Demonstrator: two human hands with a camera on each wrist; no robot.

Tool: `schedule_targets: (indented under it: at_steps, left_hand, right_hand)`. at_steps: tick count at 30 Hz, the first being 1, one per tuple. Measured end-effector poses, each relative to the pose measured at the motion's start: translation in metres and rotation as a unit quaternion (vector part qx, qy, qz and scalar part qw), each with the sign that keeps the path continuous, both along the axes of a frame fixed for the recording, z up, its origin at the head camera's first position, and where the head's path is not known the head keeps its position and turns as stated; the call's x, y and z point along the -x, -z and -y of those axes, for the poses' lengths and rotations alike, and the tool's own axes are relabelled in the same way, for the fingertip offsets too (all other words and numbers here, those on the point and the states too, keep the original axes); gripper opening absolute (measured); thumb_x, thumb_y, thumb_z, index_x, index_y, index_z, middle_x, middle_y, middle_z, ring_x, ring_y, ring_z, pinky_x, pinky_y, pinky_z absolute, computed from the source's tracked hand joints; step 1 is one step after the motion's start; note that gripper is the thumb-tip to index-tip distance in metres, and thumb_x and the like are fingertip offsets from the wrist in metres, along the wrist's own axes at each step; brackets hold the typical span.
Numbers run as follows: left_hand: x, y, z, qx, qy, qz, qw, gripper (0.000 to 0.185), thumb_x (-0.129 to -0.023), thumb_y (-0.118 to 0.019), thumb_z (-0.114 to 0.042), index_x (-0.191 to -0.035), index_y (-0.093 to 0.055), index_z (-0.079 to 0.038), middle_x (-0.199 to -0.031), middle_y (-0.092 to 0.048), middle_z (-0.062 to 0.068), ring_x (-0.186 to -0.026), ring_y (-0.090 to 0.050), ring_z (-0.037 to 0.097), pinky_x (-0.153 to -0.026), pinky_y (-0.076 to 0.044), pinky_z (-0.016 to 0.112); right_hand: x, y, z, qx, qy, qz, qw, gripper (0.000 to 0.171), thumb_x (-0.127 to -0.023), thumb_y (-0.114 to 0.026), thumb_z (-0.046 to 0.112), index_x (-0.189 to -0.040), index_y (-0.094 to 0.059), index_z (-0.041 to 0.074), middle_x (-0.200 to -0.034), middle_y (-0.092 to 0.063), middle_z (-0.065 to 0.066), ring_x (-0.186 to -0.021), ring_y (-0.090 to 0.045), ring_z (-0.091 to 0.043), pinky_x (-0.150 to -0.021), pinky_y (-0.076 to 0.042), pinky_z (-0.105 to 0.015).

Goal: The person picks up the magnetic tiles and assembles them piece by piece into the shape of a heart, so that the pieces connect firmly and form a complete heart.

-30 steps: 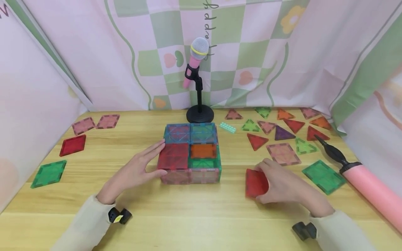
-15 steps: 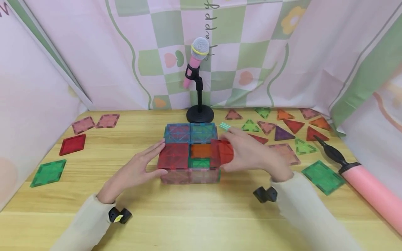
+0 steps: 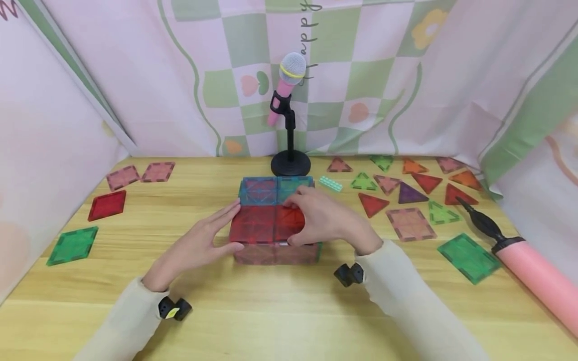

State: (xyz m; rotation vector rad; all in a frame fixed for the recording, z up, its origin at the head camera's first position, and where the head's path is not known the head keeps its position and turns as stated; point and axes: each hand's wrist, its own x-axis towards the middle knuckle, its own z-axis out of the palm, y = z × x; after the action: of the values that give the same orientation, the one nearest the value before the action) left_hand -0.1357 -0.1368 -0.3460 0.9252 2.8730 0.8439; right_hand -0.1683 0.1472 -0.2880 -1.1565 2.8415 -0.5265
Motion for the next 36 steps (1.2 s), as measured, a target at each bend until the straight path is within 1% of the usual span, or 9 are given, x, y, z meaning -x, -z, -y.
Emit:
schedule_targets:
  at_steps: [4, 8, 9, 12, 14, 16, 24, 32, 36]
  left_hand:
    - [0.0, 0.0, 0.001, -0.007, 0.003, 0.011, 0.9999, 0.081, -0.09, -0.061, -0.045, -0.15, -0.023, -0.007, -0.159, -0.016, 0.002, -0.144, -0.024, 0.025, -0.113, -0.029, 0.044]
    - [0.0, 0.003, 0.001, -0.04, 0.008, 0.057, 0.9975, 0.085, -0.091, -0.059, -0.046, -0.153, -0.014, -0.009, -0.16, -0.009, 0.005, -0.145, -0.019, 0.026, -0.114, -0.026, 0.046]
    - [0.001, 0.005, 0.001, -0.059, 0.009, 0.08, 0.995, 0.088, -0.091, -0.059, -0.045, -0.153, -0.008, -0.01, -0.161, -0.006, 0.005, -0.144, -0.022, 0.026, -0.114, -0.027, 0.045]
    - [-0.001, 0.009, -0.001, -0.101, 0.009, 0.136, 0.9855, 0.096, -0.092, -0.059, -0.042, -0.152, 0.009, -0.011, -0.16, 0.006, 0.008, -0.146, -0.013, 0.024, -0.116, -0.021, 0.045]
    - [-0.003, 0.011, -0.005, -0.129, 0.007, 0.158, 0.979, 0.1, -0.092, -0.06, -0.038, -0.15, 0.018, -0.012, -0.16, 0.012, 0.008, -0.147, -0.007, 0.024, -0.117, -0.017, 0.046]
    - [-0.006, 0.012, -0.01, -0.131, 0.003, 0.161, 0.9782, 0.101, -0.093, -0.059, -0.037, -0.149, 0.021, -0.01, -0.158, 0.017, 0.008, -0.147, 0.005, 0.024, -0.118, -0.011, 0.048]
    - [-0.008, 0.015, -0.023, -0.132, -0.025, 0.155, 0.9788, 0.095, -0.096, -0.054, -0.034, -0.148, 0.02, -0.005, -0.158, 0.016, 0.012, -0.147, 0.004, 0.024, -0.118, -0.009, 0.044]
    - [-0.007, 0.018, -0.023, -0.147, -0.034, 0.112, 0.9822, 0.091, -0.094, -0.06, -0.027, -0.153, 0.007, -0.009, -0.16, 0.001, 0.016, -0.147, -0.007, 0.031, -0.116, -0.017, 0.051]
    - [-0.005, 0.015, -0.017, -0.152, -0.051, 0.11, 0.981, 0.092, -0.092, -0.064, -0.026, -0.153, 0.002, -0.009, -0.16, -0.004, 0.017, -0.146, -0.011, 0.034, -0.115, -0.019, 0.053]
  right_hand:
    - [-0.005, 0.003, -0.003, 0.023, 0.008, 0.001, 1.0, 0.058, -0.072, -0.081, 0.035, -0.119, -0.062, 0.007, -0.111, -0.056, -0.006, -0.1, -0.053, -0.02, -0.082, -0.046, -0.038]
    - [-0.019, 0.01, -0.017, 0.067, 0.072, 0.042, 0.994, 0.08, -0.072, -0.081, 0.043, -0.135, -0.047, 0.007, -0.132, -0.046, -0.013, -0.117, -0.049, -0.031, -0.093, -0.045, -0.05]
    - [-0.022, 0.012, -0.022, 0.082, 0.085, 0.063, 0.991, 0.088, -0.072, -0.081, 0.045, -0.141, -0.04, 0.007, -0.138, -0.042, -0.015, -0.122, -0.047, -0.034, -0.094, -0.044, -0.053]
    - [-0.028, 0.024, -0.029, 0.136, 0.095, 0.156, 0.974, 0.103, -0.077, -0.077, 0.043, -0.151, -0.015, 0.005, -0.154, -0.023, -0.02, -0.135, -0.034, -0.042, -0.1, -0.039, -0.058]
    - [-0.029, 0.032, -0.029, 0.162, 0.083, 0.196, 0.964, 0.108, -0.081, -0.074, 0.038, -0.153, -0.001, 0.005, -0.157, -0.014, -0.021, -0.139, -0.028, -0.042, -0.103, -0.037, -0.057]
    - [-0.03, 0.039, -0.027, 0.178, 0.069, 0.215, 0.958, 0.106, -0.085, -0.072, 0.031, -0.152, 0.006, 0.005, -0.158, -0.012, -0.021, -0.14, -0.025, -0.04, -0.105, -0.035, -0.055]
    - [-0.035, 0.041, -0.023, 0.163, 0.074, 0.176, 0.968, 0.101, -0.089, -0.067, 0.025, -0.15, 0.01, 0.0, -0.154, -0.018, -0.028, -0.137, -0.03, -0.041, -0.106, -0.032, -0.056]
    - [-0.032, 0.048, -0.021, 0.186, 0.085, 0.145, 0.968, 0.1, -0.087, -0.07, 0.023, -0.153, 0.003, 0.006, -0.147, -0.035, -0.028, -0.13, -0.042, -0.041, -0.099, -0.04, -0.055]
    - [-0.031, 0.05, -0.016, 0.19, 0.1, 0.142, 0.966, 0.102, -0.085, -0.073, 0.023, -0.153, 0.001, 0.004, -0.148, -0.034, -0.026, -0.129, -0.044, -0.04, -0.099, -0.041, -0.054]
